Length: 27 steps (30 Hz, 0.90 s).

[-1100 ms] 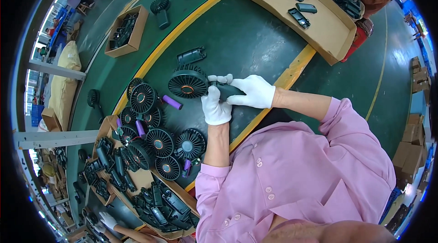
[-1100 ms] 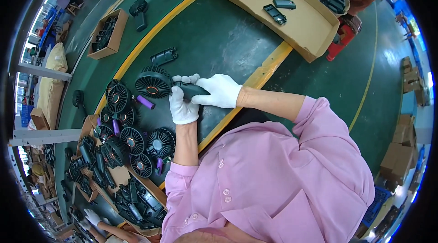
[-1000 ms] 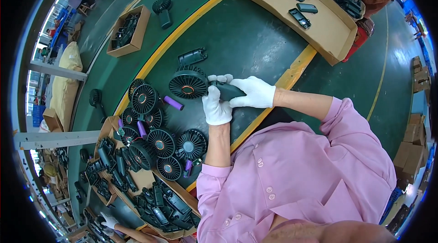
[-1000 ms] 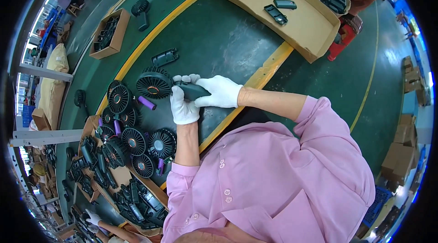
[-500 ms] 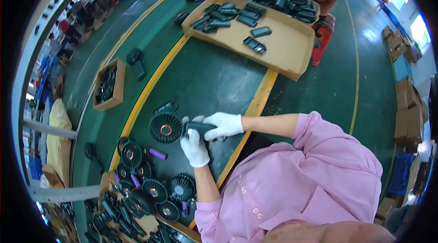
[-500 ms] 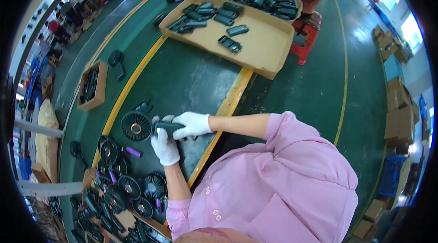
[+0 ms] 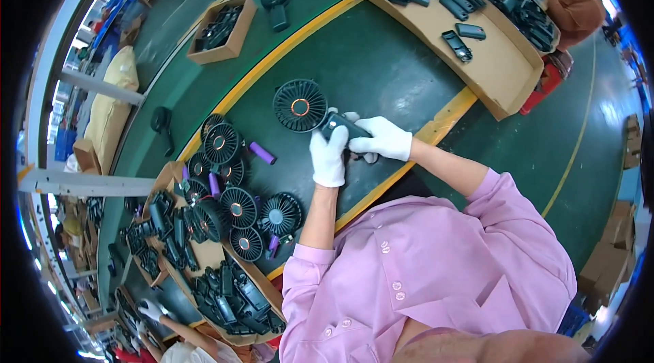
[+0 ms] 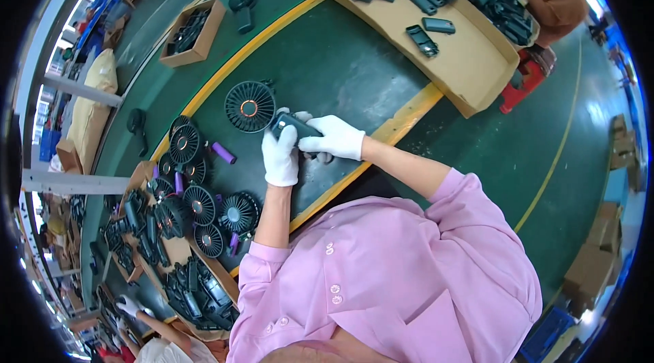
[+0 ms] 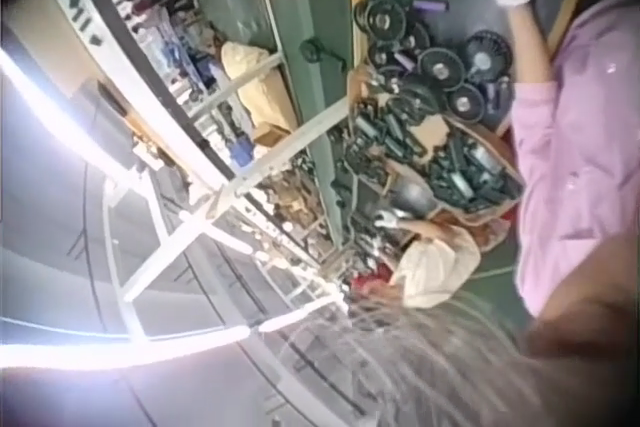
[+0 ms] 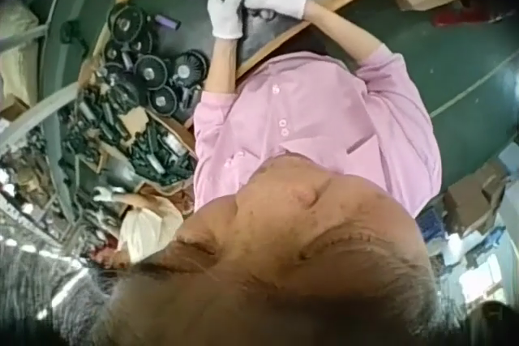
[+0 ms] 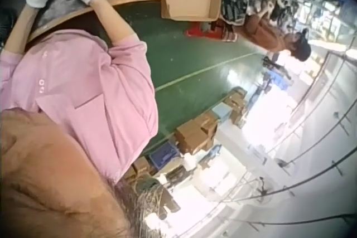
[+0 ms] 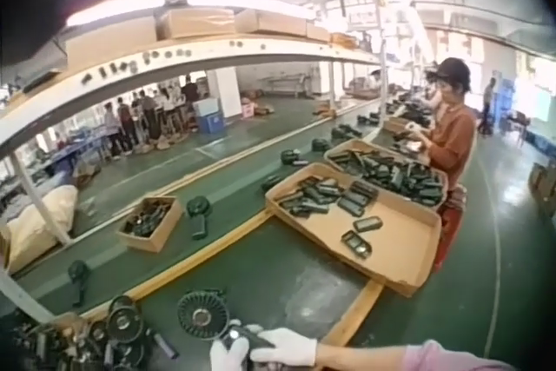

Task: The person assembles small portable handheld fans by hand, inserting fan blades, batteries, and internal components into green plastic fan housings.

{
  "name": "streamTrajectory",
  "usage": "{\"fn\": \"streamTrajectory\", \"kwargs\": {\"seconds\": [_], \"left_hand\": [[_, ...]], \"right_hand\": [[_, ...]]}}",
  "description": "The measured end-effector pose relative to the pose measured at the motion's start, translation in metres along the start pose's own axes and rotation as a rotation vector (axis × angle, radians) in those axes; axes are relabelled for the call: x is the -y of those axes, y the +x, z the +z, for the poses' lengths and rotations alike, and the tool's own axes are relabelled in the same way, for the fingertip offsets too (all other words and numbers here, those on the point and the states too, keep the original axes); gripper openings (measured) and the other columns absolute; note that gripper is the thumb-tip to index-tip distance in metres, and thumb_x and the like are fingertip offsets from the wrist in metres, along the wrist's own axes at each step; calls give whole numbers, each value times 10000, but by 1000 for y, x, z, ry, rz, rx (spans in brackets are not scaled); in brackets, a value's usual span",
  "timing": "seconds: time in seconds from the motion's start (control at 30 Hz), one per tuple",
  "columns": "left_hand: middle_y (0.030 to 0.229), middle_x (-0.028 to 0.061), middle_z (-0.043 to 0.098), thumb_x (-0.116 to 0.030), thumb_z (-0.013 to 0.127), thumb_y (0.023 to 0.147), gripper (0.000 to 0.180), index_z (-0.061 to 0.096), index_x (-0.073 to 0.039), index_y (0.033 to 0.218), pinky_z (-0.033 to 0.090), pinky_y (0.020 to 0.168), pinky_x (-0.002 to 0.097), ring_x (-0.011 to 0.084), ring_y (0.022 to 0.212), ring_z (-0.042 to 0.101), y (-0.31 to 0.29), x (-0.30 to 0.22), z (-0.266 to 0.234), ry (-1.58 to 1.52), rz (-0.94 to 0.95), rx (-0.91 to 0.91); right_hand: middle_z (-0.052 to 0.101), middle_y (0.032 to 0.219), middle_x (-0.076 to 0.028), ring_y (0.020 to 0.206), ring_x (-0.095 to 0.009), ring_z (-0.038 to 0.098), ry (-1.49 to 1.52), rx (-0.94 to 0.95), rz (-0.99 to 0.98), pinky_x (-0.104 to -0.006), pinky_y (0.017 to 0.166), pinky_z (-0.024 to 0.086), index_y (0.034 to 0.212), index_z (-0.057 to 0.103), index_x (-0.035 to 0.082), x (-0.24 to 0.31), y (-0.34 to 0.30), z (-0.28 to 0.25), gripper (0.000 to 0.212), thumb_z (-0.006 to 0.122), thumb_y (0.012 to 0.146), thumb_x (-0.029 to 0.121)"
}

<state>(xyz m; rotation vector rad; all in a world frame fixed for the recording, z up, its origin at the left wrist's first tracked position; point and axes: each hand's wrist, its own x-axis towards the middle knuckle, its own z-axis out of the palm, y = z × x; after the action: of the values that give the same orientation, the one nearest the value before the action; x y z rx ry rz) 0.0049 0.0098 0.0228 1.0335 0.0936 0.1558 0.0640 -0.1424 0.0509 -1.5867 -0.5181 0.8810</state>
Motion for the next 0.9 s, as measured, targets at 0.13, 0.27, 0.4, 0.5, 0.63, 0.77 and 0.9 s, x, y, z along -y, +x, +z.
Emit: {"fn": "streamTrajectory", "kwargs": {"seconds": [0.13, 0.27, 0.4, 0.5, 0.63, 0.77, 0.9], "left_hand": [[1130, 177, 612, -185, 601, 898, 445, 406, -27, 1265, 527, 719, 292, 198, 892, 632, -5, -2, 6, -30, 14, -4], [1087, 172, 637, -168, 592, 895, 370, 449, -4, 1195, 531, 739, 304, 202, 882, 639, -5, 0, 3, 80, 36, -46], [1063, 174, 646, -155, 597, 890, 351, 467, 5, 1174, 531, 774, 316, 206, 896, 640, -3, 1, 6, 138, 72, -80], [1125, 195, 615, -212, 589, 912, 353, 462, -22, 1181, 520, 835, 372, 248, 922, 632, 1, 1, 4, 100, 20, -40], [1228, 192, 571, -426, 591, 917, 526, 477, -41, 1258, 424, 992, 422, 290, 1125, 551, 5, -7, 1, -183, -45, 164], [1217, 149, 578, -433, 590, 916, 536, 482, -37, 1261, 403, 995, 395, 261, 1109, 543, 5, -1, 4, -437, -98, 159], [1206, 126, 581, -391, 690, 853, 559, 496, -52, 1254, 391, 1017, 403, 264, 1124, 539, 0, 2, 9, -495, -152, 139]], "right_hand": [[630, 730, -34, 521, -93, 566, 46, 5, -17, -229, 476, 460, 874, 616, 17, -2, -1, 3, 264, 629, 849, 279], [633, 736, -36, 523, -93, 570, 20, -3, -13, -225, 480, 466, 884, 621, 16, -2, -2, 5, 282, 629, 847, 295], [633, 740, -39, 534, -92, 579, -16, -7, -2, -224, 487, 475, 872, 621, 18, -7, 0, 3, 290, 638, 843, 305], [633, 738, -44, 514, -93, 560, 102, -7, -24, -222, 469, 457, 897, 615, 21, -9, 0, 0, 299, 617, 863, 318], [637, 745, -55, 502, -85, 517, 248, 10, -44, -221, 463, 412, 1007, 587, 32, -10, -2, -5, 328, 509, 924, 340], [619, 724, -81, 478, -101, 481, 611, 161, 0, -232, 445, 380, 1105, 568, -6, -18, -7, -8, 436, 457, 972, 395], [588, 681, -116, 425, -122, 412, 1043, 357, 34, -236, 416, 333, 1181, 531, -44, -34, -12, -3, 532, 392, 1000, 436]]}}
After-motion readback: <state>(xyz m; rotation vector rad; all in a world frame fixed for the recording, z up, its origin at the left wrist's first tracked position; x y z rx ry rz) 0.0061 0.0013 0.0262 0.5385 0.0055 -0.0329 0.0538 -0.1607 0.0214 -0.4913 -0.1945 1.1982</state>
